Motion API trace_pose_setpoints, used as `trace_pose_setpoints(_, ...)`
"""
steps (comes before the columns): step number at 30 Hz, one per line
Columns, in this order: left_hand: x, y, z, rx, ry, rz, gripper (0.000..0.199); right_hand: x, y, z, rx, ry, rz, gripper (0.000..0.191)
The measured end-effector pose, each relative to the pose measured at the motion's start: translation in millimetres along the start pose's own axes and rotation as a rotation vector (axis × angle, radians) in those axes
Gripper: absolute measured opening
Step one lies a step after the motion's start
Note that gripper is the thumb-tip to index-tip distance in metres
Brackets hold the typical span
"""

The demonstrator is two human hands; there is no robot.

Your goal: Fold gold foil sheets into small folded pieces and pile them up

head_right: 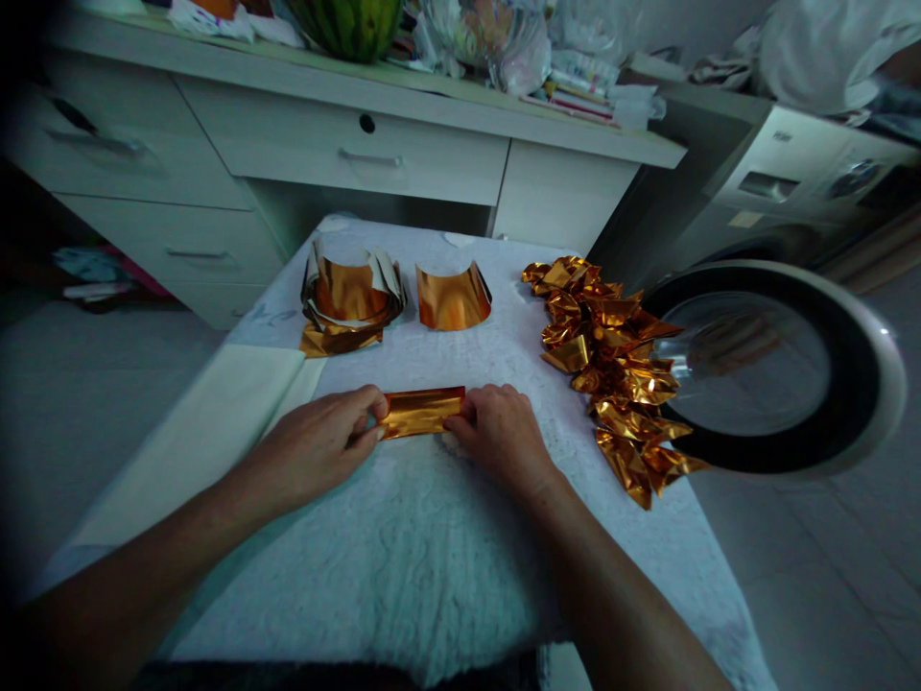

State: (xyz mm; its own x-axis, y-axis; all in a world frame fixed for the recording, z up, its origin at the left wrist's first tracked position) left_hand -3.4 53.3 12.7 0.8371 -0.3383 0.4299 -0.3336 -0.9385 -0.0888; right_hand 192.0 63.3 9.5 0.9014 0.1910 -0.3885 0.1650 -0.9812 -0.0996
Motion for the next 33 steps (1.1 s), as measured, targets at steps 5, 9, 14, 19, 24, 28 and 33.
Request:
trace_pose_setpoints(5,2.9,0.6,-1.4,-0.021,-0.009,-0.01,0.006,-1.4,0.0,-0.5,-0.006,0.019,0.002,0.022)
trace_pose_setpoints(9,5.3,0.5,-3.2,-0.048,-0.021,-0.001,0.007,-0.9,-0.3,-0.5,-0.013,0.028,0.006,0.021)
trace_pose_setpoints(14,3.2,-0.7,0.3,-0.052,-0.035,-0.008,0.012,0.6,-0.6,0.7,-0.019,0.047,0.003,0.02)
trace_pose_setpoints(19,2.7,-2.8,3.7,-0.042,-0.055,-0.009,0.022,-0.1,-0.1,0.6,-0.018,0.04,0.012,0.02)
trace_pose_setpoints(24,3.9,-3.6,4.7,-0.05,-0.082,-0.015,0.021,0.3,-0.2,0.5,-0.016,0.032,0.012,0.019)
trace_pose_setpoints(28,4.7,-3.7,5.4,-0.051,-0.111,-0.018,0.021,2.2,-0.7,1.4,-0.029,0.033,0.017,0.019)
trace_pose_setpoints(33,5.9,-2.5,4.1,-0.047,-0.14,-0.015,0.021,1.5,-1.2,0.4,-0.038,0.021,0.021,0.018)
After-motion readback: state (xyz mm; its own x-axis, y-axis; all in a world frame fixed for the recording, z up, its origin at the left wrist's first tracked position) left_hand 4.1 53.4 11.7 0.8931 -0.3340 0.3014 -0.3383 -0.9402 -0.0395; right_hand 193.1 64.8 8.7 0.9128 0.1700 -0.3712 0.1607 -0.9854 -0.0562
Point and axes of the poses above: each hand's wrist, its own y-axis away from the middle knuckle, its own z-axis out of the palm, x = y × z, the point moved 5 cm from there along -y, towards the middle knuckle, and after that the axes turned 9 degrees about x, right-handed, at the moved point
